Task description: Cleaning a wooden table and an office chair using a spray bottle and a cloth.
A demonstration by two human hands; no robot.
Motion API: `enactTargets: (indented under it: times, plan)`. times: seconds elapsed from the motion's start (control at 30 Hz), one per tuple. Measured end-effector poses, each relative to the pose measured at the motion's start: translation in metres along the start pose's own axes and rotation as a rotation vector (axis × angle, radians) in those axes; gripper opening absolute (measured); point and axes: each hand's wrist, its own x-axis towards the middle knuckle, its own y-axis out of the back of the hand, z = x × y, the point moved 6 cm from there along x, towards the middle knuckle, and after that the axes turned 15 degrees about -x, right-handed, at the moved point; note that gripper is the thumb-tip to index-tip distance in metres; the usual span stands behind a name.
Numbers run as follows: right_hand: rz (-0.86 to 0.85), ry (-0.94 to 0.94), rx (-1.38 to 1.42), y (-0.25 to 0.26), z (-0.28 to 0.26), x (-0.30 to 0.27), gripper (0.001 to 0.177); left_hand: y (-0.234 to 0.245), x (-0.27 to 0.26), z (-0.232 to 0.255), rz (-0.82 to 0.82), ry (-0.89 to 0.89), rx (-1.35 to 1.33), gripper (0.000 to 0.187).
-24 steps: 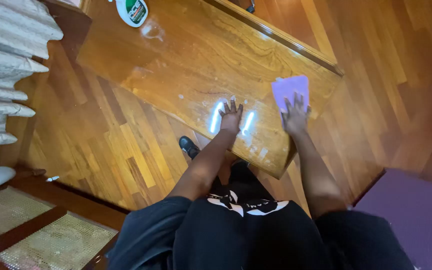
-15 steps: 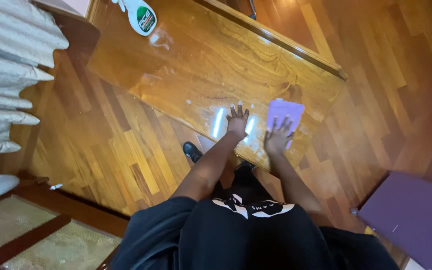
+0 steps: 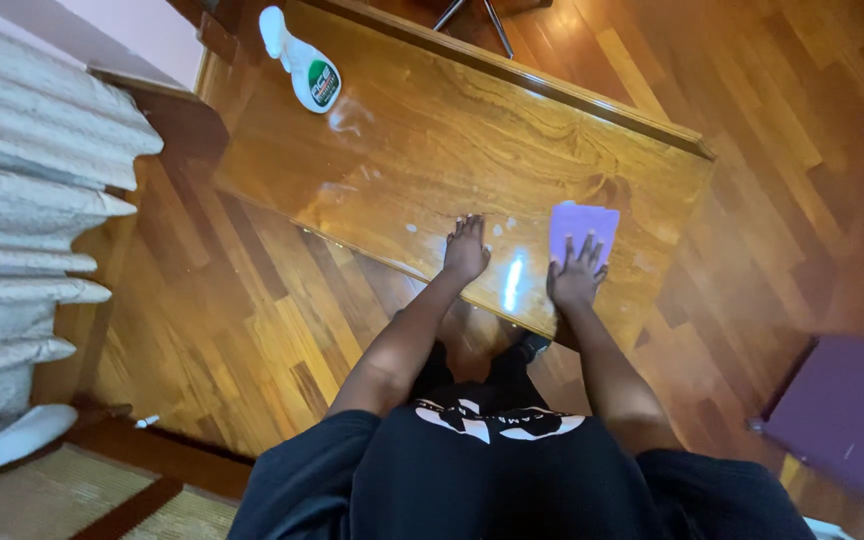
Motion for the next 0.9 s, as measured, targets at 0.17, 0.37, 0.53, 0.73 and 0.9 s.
enactTargets:
  times: [0.17, 0.37, 0.53, 0.73, 0.9]
  plan:
    - [0.07, -0.179, 0.097, -0.011, -0.051, 0.018, 0.079, 0.031, 0.005, -0.031, -0.014, 0.001, 0.033, 0.081]
    - [0.004, 0.099, 0.02, -0.022, -0.152, -0.009, 0.086, 0.045, 0.009, -0.073, -0.065, 0.028, 0.069, 0.084]
    - [-0.072, 0.167, 0.009, -0.017, -0.146, -0.046, 0.078, 0.059, -0.002, -0.089, -0.175, 0.042, 0.129, 0.084]
    - [-0.004, -0.124, 0.026, -0.022, -0.102, -0.067, 0.075, 0.047, 0.003, -0.113, -0.236, -0.048, 0.164, 0.086]
    - [-0.011, -0.389, 0.153, -0.01, -0.127, -0.053, 0.084, 0.054, -0.005, -0.101, -0.295, -0.05, 0.214, 0.085]
